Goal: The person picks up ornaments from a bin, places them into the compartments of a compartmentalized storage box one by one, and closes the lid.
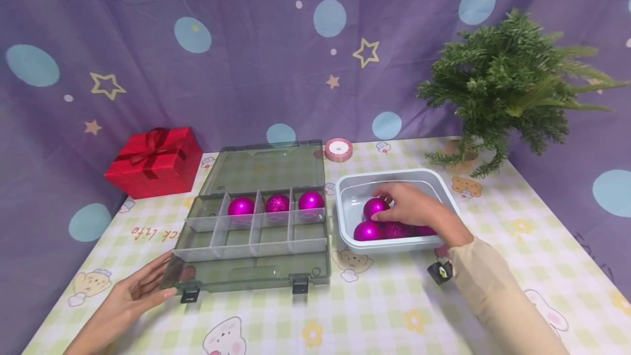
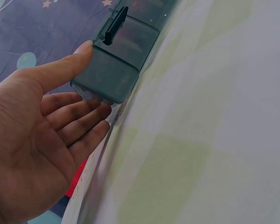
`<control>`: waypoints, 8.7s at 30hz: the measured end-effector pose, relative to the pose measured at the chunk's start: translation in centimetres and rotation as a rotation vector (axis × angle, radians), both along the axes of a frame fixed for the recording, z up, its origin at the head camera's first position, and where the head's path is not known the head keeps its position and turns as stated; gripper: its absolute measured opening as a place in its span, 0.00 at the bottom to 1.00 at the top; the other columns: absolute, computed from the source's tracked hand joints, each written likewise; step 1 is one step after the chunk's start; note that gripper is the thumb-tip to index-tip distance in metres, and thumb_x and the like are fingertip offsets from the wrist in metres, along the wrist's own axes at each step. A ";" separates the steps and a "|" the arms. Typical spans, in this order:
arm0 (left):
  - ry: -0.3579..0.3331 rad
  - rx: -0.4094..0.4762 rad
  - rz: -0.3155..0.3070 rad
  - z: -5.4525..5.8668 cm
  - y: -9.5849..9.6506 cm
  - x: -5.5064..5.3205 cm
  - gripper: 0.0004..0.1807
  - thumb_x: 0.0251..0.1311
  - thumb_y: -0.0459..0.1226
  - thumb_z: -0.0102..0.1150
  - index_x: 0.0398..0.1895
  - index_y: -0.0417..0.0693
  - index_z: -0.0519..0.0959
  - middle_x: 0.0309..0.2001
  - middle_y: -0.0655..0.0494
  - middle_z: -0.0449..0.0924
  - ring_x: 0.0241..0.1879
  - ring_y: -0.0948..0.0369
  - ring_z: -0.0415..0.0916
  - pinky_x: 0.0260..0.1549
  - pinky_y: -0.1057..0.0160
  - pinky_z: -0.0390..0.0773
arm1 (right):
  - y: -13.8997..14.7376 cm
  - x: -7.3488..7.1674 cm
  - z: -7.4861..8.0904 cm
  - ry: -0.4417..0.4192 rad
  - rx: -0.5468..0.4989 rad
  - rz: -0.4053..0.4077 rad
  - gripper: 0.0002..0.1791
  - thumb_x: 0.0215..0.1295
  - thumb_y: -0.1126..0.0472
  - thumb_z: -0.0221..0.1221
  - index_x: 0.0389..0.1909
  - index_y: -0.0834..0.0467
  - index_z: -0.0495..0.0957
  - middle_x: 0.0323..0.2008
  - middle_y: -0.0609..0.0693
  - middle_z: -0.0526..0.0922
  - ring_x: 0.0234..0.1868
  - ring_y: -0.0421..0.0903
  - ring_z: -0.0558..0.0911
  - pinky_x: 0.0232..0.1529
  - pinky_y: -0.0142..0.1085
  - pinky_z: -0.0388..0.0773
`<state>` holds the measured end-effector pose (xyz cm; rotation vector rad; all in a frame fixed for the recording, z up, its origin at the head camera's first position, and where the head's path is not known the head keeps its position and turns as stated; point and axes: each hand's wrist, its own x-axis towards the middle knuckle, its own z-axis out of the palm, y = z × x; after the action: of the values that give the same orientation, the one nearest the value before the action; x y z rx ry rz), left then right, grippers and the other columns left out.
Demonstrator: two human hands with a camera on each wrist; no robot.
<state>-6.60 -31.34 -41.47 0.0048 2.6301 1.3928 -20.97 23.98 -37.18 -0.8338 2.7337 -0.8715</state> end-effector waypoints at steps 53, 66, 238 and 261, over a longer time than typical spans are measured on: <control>0.004 0.003 -0.002 0.0 -0.1 -0.1 0.46 0.69 0.45 0.68 0.81 0.37 0.55 0.77 0.36 0.59 0.72 0.44 0.59 0.54 0.84 0.68 | -1.0 -0.1 4.0 -0.001 -0.191 -0.109 0.23 0.69 0.51 0.69 0.60 0.56 0.81 0.50 0.52 0.87 0.53 0.53 0.84 0.51 0.47 0.83; -0.004 0.004 -0.001 -0.1 -0.1 -0.1 0.46 0.69 0.45 0.68 0.81 0.37 0.55 0.77 0.37 0.59 0.72 0.45 0.59 0.54 0.84 0.68 | -3.6 -0.5 4.9 0.043 -0.278 -0.055 0.23 0.69 0.56 0.69 0.61 0.60 0.81 0.55 0.53 0.84 0.54 0.54 0.84 0.59 0.52 0.80; -0.150 -0.032 0.042 0.0 0.2 -0.4 0.51 0.68 0.48 0.68 0.84 0.41 0.49 0.78 0.32 0.54 0.75 0.39 0.56 0.56 0.81 0.70 | -21.2 -5.1 5.4 -0.068 -0.180 0.273 0.26 0.72 0.55 0.66 0.65 0.63 0.76 0.59 0.59 0.82 0.56 0.50 0.84 0.55 0.31 0.81; -0.168 -0.030 0.046 0.1 0.1 -0.6 0.52 0.67 0.51 0.68 0.84 0.42 0.49 0.78 0.33 0.54 0.75 0.41 0.55 0.60 0.73 0.73 | -9.0 -1.9 5.2 0.018 -0.215 0.131 0.26 0.68 0.59 0.69 0.63 0.66 0.78 0.57 0.58 0.83 0.56 0.57 0.83 0.58 0.48 0.83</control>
<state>-7.15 -31.25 -41.41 -0.1702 2.5269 1.3065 -22.92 14.94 -32.02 -1.0508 2.5967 -1.1482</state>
